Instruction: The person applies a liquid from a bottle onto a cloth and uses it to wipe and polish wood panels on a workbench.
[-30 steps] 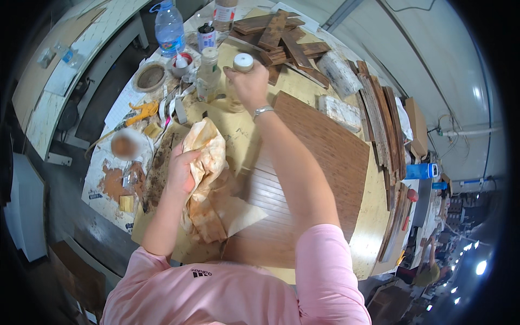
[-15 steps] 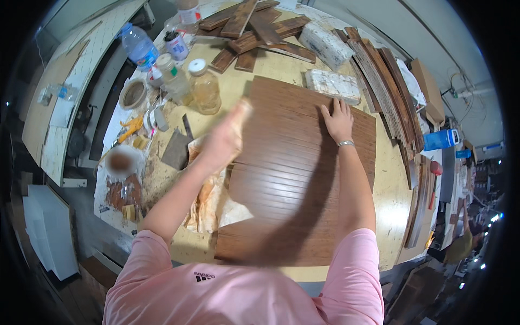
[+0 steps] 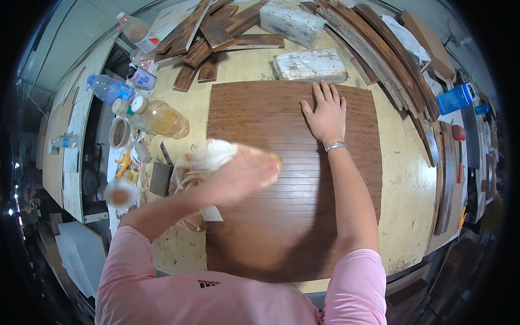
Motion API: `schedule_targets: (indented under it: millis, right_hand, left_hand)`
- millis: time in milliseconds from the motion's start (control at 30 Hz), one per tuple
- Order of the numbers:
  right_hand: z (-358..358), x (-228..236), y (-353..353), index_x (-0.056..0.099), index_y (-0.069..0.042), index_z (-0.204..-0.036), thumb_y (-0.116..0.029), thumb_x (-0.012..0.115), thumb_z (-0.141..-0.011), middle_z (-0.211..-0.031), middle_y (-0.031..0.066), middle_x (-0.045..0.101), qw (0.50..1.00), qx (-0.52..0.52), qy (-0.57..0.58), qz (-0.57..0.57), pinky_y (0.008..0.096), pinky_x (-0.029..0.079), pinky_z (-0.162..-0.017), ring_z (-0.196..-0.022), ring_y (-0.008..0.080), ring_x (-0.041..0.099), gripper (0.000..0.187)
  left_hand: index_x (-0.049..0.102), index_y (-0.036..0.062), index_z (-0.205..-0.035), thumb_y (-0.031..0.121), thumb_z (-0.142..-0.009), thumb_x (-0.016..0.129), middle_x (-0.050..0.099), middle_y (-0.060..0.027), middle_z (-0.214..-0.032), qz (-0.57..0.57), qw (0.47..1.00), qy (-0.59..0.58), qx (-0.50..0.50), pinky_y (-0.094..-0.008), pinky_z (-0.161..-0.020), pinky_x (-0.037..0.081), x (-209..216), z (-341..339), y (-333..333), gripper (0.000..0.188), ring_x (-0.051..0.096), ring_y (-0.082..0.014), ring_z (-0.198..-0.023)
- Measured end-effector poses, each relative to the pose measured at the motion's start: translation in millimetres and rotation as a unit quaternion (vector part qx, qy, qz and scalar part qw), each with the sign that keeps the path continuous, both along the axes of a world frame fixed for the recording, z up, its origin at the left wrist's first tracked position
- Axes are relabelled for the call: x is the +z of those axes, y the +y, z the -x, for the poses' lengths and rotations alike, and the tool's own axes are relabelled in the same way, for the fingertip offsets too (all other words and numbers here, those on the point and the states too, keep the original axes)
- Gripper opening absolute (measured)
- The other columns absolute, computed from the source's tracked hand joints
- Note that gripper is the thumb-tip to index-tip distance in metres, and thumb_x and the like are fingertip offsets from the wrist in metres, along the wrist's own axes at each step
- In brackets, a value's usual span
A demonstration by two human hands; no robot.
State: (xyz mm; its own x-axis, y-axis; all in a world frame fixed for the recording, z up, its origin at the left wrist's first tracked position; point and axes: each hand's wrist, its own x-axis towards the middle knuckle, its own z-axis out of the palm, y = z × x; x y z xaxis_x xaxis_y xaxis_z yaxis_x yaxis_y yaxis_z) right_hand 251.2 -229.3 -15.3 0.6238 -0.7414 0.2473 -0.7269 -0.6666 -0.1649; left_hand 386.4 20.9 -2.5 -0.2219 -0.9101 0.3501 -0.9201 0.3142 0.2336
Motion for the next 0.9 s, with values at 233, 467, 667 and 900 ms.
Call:
schedule_targets:
  millis: [233,467,667,900]
  right_hand:
    - [-1.2,-3.7,-1.3,0.046,-0.016,-0.147,-0.043,0.052,-0.096,-0.156,0.0061,0.039,1.000,0.011,-0.007,0.001,0.0501,0.023,-0.119,-0.145,0.0285,0.032,0.058]
    - [9.8,-9.8,-9.6,0.048,-0.017,-0.146,-0.038,0.049,-0.097,-0.154,0.0059,0.042,1.000,-0.003,-0.016,0.002,0.0490,0.023,-0.119,-0.144,0.0278,0.033,0.053]
    - [1.6,-10.3,-5.8,0.049,-0.018,-0.145,-0.036,0.049,-0.098,-0.154,0.0046,0.043,1.000,0.006,-0.025,-0.004,0.0486,0.024,-0.119,-0.144,0.0271,0.033,0.050]
    - [2.0,-8.9,-5.2,0.050,-0.019,-0.144,-0.037,0.049,-0.097,-0.154,0.0039,0.043,1.000,-0.006,-0.015,-0.011,0.0470,0.024,-0.119,-0.144,0.0260,0.034,0.051]
  left_hand:
    - [0.055,-0.0007,-0.100,0.014,-0.098,0.044,0.062,-0.0174,-0.089,-0.063,0.973,0.104,0.195,-0.0523,-0.083,0.048,9.3,-34.9,-83.6,0.019,0.062,-0.0334,-0.080]
    - [0.059,-0.0033,-0.091,0.011,-0.095,0.047,0.063,-0.0179,-0.089,-0.173,0.960,0.083,0.205,-0.0448,-0.082,0.051,31.4,-54.0,-137.4,0.019,0.064,-0.0324,-0.086]
    - [0.060,0.0051,-0.105,0.024,-0.098,0.047,0.062,-0.0222,-0.103,0.135,0.987,0.064,-0.061,-0.0480,-0.092,0.046,-12.3,30.0,-71.0,0.024,0.060,-0.0341,-0.106]
    - [0.057,0.0004,-0.103,0.015,-0.100,0.047,0.061,-0.0178,-0.098,-0.193,0.953,0.035,0.231,-0.0489,-0.089,0.048,28.5,-47.7,-142.4,0.018,0.062,-0.0330,-0.095]
